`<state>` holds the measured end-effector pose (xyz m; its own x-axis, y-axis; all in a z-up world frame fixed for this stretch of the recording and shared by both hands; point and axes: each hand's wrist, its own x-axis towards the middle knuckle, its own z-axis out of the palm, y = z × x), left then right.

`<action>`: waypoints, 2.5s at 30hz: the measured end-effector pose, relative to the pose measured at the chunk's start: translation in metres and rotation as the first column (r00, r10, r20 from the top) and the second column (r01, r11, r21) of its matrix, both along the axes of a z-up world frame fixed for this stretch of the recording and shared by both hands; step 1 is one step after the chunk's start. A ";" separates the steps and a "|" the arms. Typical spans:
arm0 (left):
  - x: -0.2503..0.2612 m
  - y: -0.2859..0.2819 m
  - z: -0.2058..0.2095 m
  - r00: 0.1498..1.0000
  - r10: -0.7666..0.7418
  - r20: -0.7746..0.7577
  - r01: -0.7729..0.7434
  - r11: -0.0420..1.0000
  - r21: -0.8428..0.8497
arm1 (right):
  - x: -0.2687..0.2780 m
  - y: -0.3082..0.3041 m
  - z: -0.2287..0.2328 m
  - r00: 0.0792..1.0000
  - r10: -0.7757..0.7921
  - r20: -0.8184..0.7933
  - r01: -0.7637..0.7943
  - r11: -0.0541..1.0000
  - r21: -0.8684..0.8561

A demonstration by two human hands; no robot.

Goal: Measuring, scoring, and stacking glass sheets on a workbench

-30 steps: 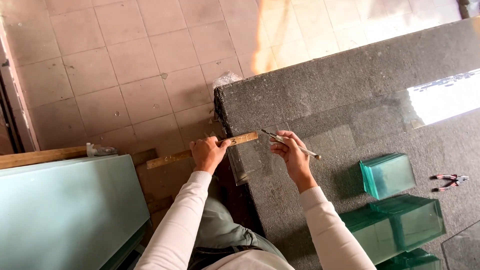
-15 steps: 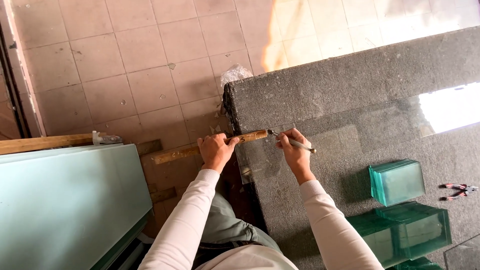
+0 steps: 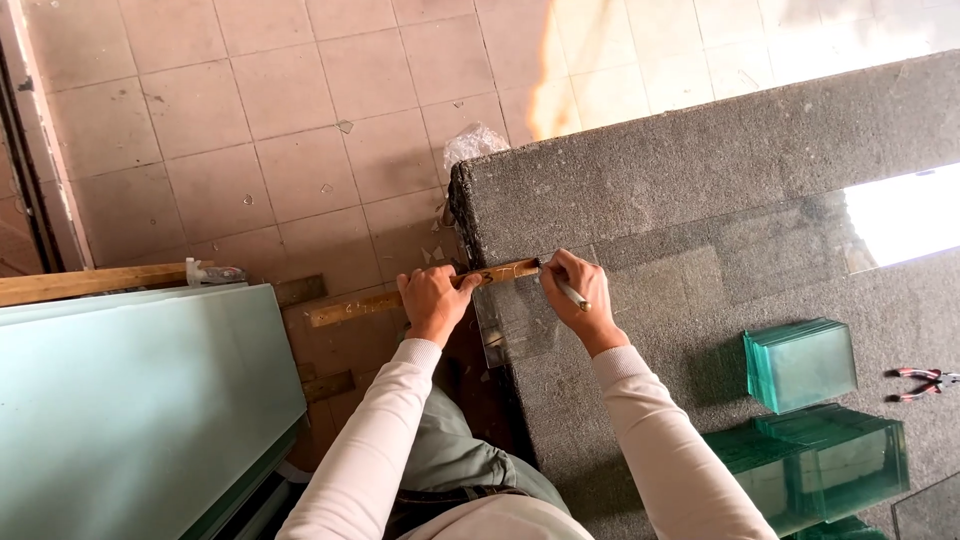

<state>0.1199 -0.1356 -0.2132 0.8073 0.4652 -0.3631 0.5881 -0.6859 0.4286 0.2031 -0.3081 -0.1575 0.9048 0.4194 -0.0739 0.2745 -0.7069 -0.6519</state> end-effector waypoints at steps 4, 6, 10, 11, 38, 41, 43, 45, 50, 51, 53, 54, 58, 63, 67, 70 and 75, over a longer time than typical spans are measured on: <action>-0.011 -0.008 0.001 1.000 -0.006 0.004 0.006 1.000 -0.010 | -0.013 -0.005 -0.003 0.999 0.030 0.027 -0.031 0.999 0.026; -0.025 -0.021 0.004 1.000 -0.019 0.003 0.019 1.000 -0.007 | -0.027 -0.018 -0.007 0.999 0.029 0.042 -0.030 0.999 0.020; -0.085 -0.063 -0.004 0.988 -0.075 0.133 0.062 0.993 0.096 | -0.083 -0.060 -0.001 1.000 0.001 -0.012 -0.001 1.000 0.019; -0.102 -0.073 -0.011 0.958 -0.139 0.250 0.092 0.977 0.193 | -0.099 -0.070 0.004 0.999 -0.036 -0.035 0.037 0.999 0.029; -0.098 0.050 -0.051 0.805 0.566 -0.180 -0.463 0.409 -0.786 | -0.180 -0.130 0.024 0.839 -0.309 -0.449 0.378 0.923 0.070; -0.114 0.063 0.042 0.858 0.437 -0.271 -0.480 0.490 -0.728 | -0.171 -0.103 0.008 0.897 -0.112 -0.428 0.208 0.960 0.185; -0.125 0.048 0.045 0.888 0.364 -0.281 -0.440 0.496 -0.749 | -0.164 -0.065 0.037 0.867 -0.070 -0.494 0.147 0.982 0.118; -0.127 0.025 0.045 0.915 0.287 -0.283 -0.394 0.493 -0.776 | -0.158 -0.041 0.050 0.834 -0.036 -0.550 0.077 0.996 0.052; -0.108 -0.026 0.055 0.992 -0.103 -0.074 0.021 0.711 -0.703 | -0.153 -0.059 0.026 0.756 -0.272 -0.595 0.275 0.958 -0.088; -0.104 -0.023 0.051 0.992 -0.103 -0.071 0.023 0.707 -0.707 | -0.151 -0.085 0.011 0.757 -0.275 -0.592 0.275 0.957 -0.093; -0.096 -0.013 0.043 0.970 -0.207 -0.123 0.099 0.808 -0.580 | -0.144 -0.134 -0.019 0.738 -0.418 -0.530 0.305 0.907 -0.291; -0.090 -0.008 0.037 0.972 -0.202 -0.119 0.096 0.808 -0.581 | -0.141 -0.150 -0.024 0.743 -0.415 -0.526 0.301 0.908 -0.292; -0.067 0.010 -0.003 0.976 -0.176 -0.125 0.106 0.895 -0.433 | -0.136 -0.196 -0.036 0.850 -0.456 -0.264 0.311 0.839 -0.447; -0.031 0.017 -0.041 0.965 -0.159 -0.207 0.102 0.960 -0.259 | -0.122 -0.165 0.031 0.889 -0.459 -0.004 0.432 0.840 -0.329; -0.006 0.007 -0.016 0.976 -0.167 -0.141 0.158 0.984 -0.077 | -0.091 -0.140 0.036 0.845 -0.494 -0.202 0.512 0.858 0.043; -0.003 0.014 0.012 0.975 -0.161 -0.150 0.162 0.987 -0.008 | -0.069 -0.098 0.034 0.836 -0.437 -0.332 0.513 0.838 0.188; 0.001 0.003 0.014 0.993 -0.055 -0.107 0.048 0.997 -0.068 | -0.013 -0.038 0.034 0.839 -0.339 -0.426 0.495 0.800 0.339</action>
